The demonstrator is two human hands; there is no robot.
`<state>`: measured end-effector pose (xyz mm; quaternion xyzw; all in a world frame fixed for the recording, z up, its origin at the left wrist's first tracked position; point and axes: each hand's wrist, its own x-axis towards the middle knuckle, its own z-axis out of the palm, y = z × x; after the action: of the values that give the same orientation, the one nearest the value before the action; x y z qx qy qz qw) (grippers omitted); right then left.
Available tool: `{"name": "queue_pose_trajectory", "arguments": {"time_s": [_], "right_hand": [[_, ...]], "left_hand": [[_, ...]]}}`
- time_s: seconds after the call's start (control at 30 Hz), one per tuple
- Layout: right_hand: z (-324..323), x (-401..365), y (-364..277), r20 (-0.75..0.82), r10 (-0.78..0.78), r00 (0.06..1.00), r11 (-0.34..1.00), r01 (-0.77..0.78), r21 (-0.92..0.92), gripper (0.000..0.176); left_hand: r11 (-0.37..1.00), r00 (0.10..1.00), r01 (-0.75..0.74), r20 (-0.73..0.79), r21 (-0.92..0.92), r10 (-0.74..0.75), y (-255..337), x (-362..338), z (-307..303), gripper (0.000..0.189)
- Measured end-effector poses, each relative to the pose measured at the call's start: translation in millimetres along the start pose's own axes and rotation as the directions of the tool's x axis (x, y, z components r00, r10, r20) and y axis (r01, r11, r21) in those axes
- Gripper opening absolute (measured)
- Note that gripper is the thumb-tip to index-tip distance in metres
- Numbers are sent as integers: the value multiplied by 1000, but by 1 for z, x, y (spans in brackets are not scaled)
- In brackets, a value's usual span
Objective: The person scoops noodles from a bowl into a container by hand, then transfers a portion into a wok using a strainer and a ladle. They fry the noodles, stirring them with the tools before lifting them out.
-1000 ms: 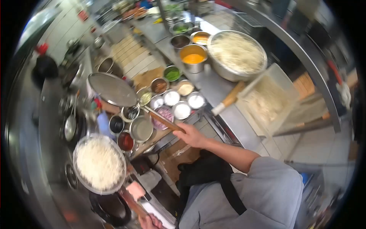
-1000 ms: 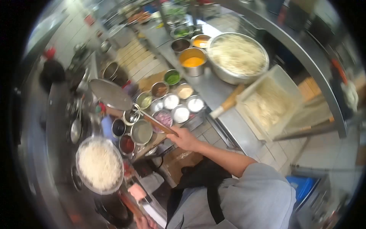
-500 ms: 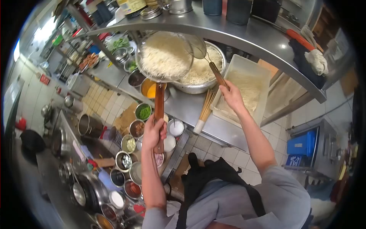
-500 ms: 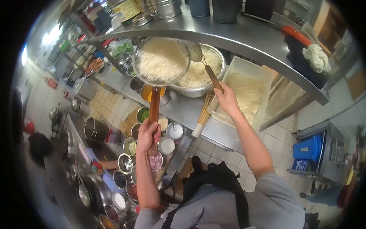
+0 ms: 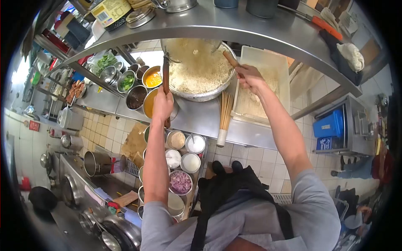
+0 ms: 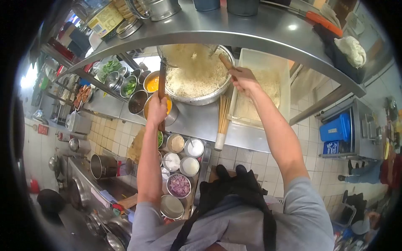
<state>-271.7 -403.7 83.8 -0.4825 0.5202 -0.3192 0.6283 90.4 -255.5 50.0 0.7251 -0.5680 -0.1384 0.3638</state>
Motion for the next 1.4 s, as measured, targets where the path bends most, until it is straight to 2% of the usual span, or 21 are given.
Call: {"name": "queue_pose_trajectory", "arguments": {"time_s": [0.07, 0.17, 0.3, 0.37, 0.47, 0.57, 0.7, 0.77, 0.8, 0.87, 0.9, 1.0, 1.1, 1.17, 1.3, 1.37, 1.4], "right_hand": [[0, 3, -1, -26, -2, 1000, 1000, 2, 9, 20], [4, 1, -6, -36, -2, 999, 999, 1, -33, 21], [11, -7, -13, -31, 7, 999, 1000, -7, -7, 22], [19, -17, -18, -63, 8, 998, 999, -11, -51, 22], [20, -25, -13, -50, 3, 999, 999, -5, -37, 21], [19, -39, -18, -42, -4, 999, 1000, 4, 9, 19], [27, -47, -13, -37, -5, 999, 1000, 4, -31, 16], [15, -43, -10, 26, 7, 1000, 999, -8, 44, 17], [12, -41, -10, 58, 9, 998, 997, -13, 81, 18], [22, -46, -9, -25, -14, 1000, 998, 15, 61, 19], [27, -49, -7, -65, -25, 998, 998, 29, 52, 19], [19, -48, 0, 53, 8, 999, 1000, -9, 12, 21], [10, -46, 2, 22, 4, 1000, 995, -6, 95, 19], [14, -43, 10, -4, -2, 1000, 999, 3, 44, 19], [7, -51, 8, 13, -28, 1000, 999, 27, 25, 18], [11, -63, -5, -49, -61, 997, 998, 59, -32, 20], [13, -68, -9, -79, -77, 994, 996, 72, -59, 21]], "left_hand": [[978, 989, -129, -55, 162, 140, 3, 3, 0, 30], [985, 996, 42, 76, 168, -55, 26, 7, -1, 33], [970, 999, -51, 27, 239, 46, 9, 4, 17, 32], [955, 996, -86, -11, 284, 93, 4, -5, 25, 32], [941, 996, -82, -13, 329, 91, 0, -21, 35, 41], [930, 999, -45, 7, 364, 46, 2, -41, 40, 70], [904, 999, -43, 3, 426, 46, -1, -62, 39, 74], [886, 998, -51, 0, 460, 58, -5, -69, 38, 76], [893, 1000, -27, 10, 449, 25, -7, -74, 38, 76], [904, 999, 24, 32, 426, -42, -10, -88, 40, 76], [902, 999, 18, 21, 431, -30, -16, -96, 44, 77], [902, 1000, 13, 3, 431, -16, -28, -111, 56, 80], [916, 999, 13, 26, 400, -25, -36, -123, 62, 85], [929, 999, -25, 28, 370, 16, -50, -125, 70, 89], [957, 1000, 23, -3, 291, -23, -19, -113, 59, 88], [977, 999, 46, -1, 206, -47, -4, -109, 48, 83], [985, 999, 14, -30, 172, -9, -5, -104, 47, 80]]}}
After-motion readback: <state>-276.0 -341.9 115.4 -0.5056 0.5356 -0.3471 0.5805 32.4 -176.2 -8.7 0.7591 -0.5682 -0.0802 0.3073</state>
